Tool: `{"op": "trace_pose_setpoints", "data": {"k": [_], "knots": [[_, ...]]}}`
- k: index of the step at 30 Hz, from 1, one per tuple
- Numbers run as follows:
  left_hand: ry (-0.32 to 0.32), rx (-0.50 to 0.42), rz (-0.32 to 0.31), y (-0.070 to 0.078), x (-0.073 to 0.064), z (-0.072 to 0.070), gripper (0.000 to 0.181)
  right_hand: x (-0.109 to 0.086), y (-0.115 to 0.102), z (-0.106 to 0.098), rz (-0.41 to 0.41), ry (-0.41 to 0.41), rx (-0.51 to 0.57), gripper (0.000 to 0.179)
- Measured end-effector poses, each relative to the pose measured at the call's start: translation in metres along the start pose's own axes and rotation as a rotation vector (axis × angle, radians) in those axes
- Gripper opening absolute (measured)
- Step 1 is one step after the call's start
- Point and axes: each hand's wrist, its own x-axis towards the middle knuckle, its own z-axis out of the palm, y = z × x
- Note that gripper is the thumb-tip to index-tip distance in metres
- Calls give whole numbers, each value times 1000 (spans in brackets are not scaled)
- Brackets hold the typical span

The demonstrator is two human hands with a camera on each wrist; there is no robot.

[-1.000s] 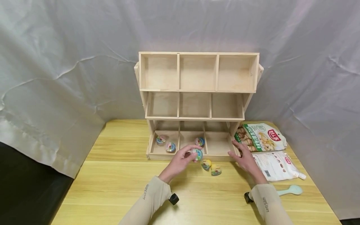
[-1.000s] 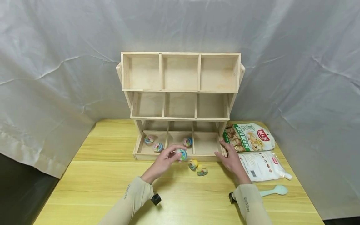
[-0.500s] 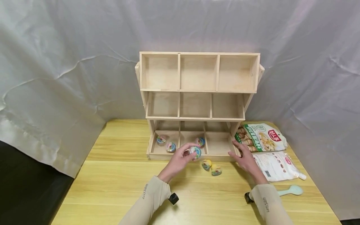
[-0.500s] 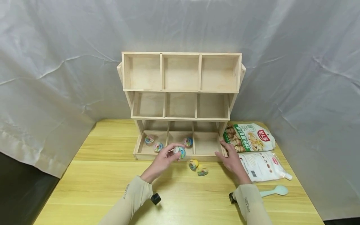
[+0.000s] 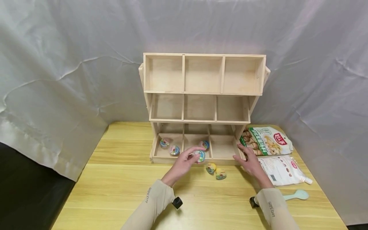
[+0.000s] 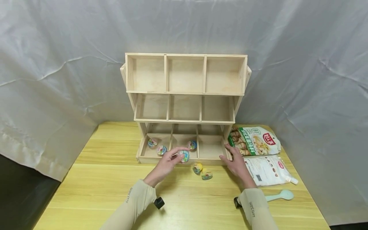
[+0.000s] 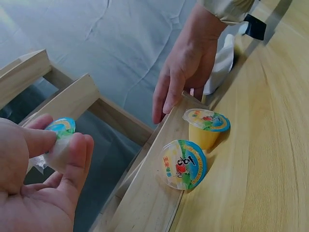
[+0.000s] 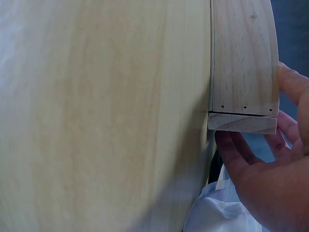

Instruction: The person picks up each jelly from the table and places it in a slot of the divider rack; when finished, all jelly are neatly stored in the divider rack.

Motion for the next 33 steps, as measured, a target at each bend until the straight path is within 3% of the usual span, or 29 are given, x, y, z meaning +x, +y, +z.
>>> {"op": "trace_pose_setpoints", "data": {"k": [6,12,18,23,27,33], "knots": [[33,-79,-54,2,2,-1,42,0,0,1,4,1,1,66],[53,-6,-44,1,6,-5,41,-1,0,1,9,0,-2,67],[36,-80,-47,1,14,-7,37,-1,-1,1,18,-4,-18,67],[31,-137,-91,0,20,-8,37,-1,-1,0,19,-2,-14,67],[29,-151,-133,-3,23,-9,43,-1,-1,0,19,-1,-8,66],[24,-131,-136,-5,29,-9,46,-1,-1,0,29,-10,-7,67]]}}
